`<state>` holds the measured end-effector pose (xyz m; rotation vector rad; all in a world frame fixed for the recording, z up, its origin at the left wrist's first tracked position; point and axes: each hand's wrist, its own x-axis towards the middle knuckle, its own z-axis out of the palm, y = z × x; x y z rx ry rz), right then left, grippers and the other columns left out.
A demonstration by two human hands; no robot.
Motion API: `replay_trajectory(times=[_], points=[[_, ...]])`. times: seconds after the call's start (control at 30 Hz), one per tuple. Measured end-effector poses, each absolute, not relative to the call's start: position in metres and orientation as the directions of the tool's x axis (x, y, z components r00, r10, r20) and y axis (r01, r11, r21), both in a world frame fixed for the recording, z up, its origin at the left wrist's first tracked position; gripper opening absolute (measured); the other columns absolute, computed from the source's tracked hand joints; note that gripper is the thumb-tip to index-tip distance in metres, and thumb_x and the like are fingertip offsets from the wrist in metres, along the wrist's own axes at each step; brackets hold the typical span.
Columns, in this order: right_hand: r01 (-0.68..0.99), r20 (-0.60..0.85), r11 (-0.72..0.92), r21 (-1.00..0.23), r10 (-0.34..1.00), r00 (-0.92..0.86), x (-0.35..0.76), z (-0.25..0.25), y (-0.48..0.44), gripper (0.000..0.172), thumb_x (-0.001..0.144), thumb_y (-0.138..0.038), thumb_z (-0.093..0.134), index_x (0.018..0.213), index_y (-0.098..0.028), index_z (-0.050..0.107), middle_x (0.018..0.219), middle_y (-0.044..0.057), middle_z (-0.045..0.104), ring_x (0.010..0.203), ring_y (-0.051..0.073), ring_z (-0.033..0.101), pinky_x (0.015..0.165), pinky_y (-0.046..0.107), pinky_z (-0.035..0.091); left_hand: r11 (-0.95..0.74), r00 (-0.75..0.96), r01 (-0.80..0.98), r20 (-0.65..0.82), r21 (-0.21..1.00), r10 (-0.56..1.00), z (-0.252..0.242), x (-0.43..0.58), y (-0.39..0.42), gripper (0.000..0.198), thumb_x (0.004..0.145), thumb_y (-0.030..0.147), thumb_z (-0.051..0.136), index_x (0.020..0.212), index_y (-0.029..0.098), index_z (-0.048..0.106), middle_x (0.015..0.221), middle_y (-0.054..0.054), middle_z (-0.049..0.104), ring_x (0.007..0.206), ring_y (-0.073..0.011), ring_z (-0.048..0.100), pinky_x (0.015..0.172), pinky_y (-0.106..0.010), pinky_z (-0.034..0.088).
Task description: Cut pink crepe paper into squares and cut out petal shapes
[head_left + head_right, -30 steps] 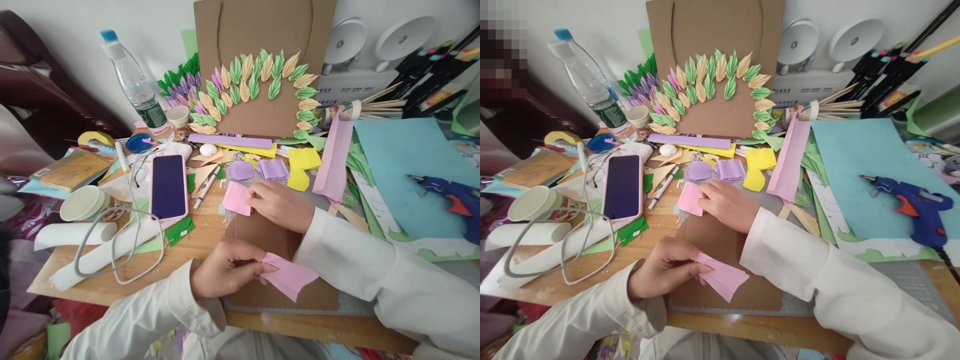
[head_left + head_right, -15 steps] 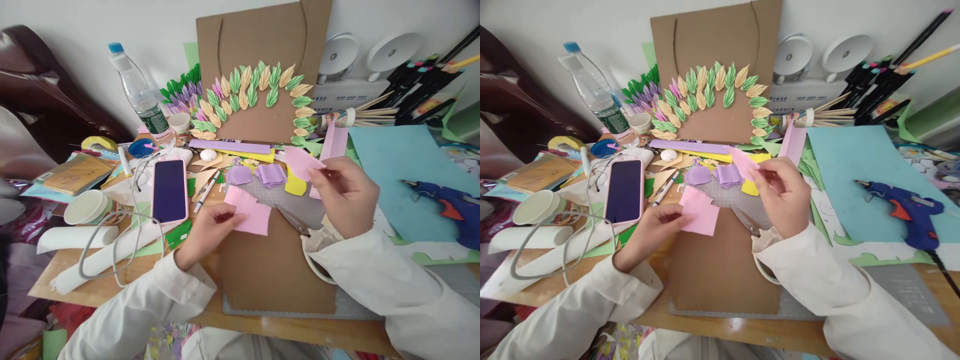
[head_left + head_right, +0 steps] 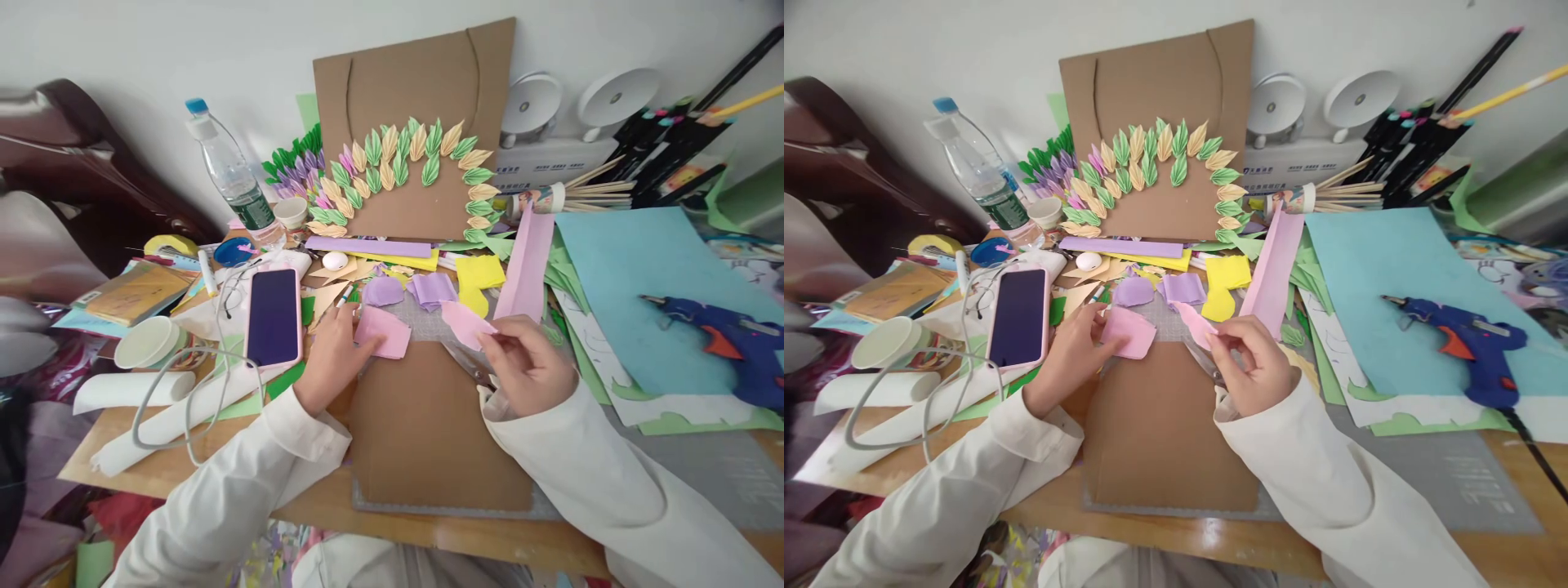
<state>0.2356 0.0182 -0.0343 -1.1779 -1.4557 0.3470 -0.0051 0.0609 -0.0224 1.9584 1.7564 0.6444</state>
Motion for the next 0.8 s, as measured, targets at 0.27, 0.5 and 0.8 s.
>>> replay_trajectory(times=[0.27,0.5,0.8], points=[[0.454,0.548,0.461,-0.762,0.833,0.074,0.237,-0.038,0.012,0.006,0.086,-0.019,0.061,0.087,-0.024,0.061,0.081,0.003,0.062,0.068,0.018,0.060,0.057,0.030,0.051,-0.031,0.070,0.849,-0.054,0.527,0.996,-0.014,0.002,0.068,0.038,0.071,0.031,0.068,0.104,0.015,0.057,0.082,-0.004,0.064,0.074,-0.0214,0.061,0.062,-0.029,0.041],[0.414,0.523,0.449,-0.792,0.848,0.080,0.237,-0.038,0.011,0.005,0.086,-0.019,0.060,0.086,-0.024,0.060,0.079,0.003,0.061,0.070,0.018,0.058,0.058,0.031,0.049,-0.066,0.101,0.888,-0.054,0.456,0.993,-0.009,-0.002,0.070,0.025,0.074,0.031,0.064,0.062,0.020,0.046,0.058,0.004,0.044,0.057,-0.0141,0.044,0.052,-0.026,0.026],[0.191,0.378,0.358,-0.914,0.923,0.076,0.225,-0.032,0.003,0.013,0.087,-0.035,0.062,0.083,-0.023,0.059,0.064,-0.001,0.061,0.055,0.015,0.061,0.049,0.027,0.052,-0.213,0.058,0.895,0.371,0.392,0.927,0.003,-0.010,0.049,0.051,0.081,0.033,0.064,0.125,0.013,0.049,0.123,-0.018,0.057,0.118,-0.0348,0.049,0.098,-0.045,0.036]])
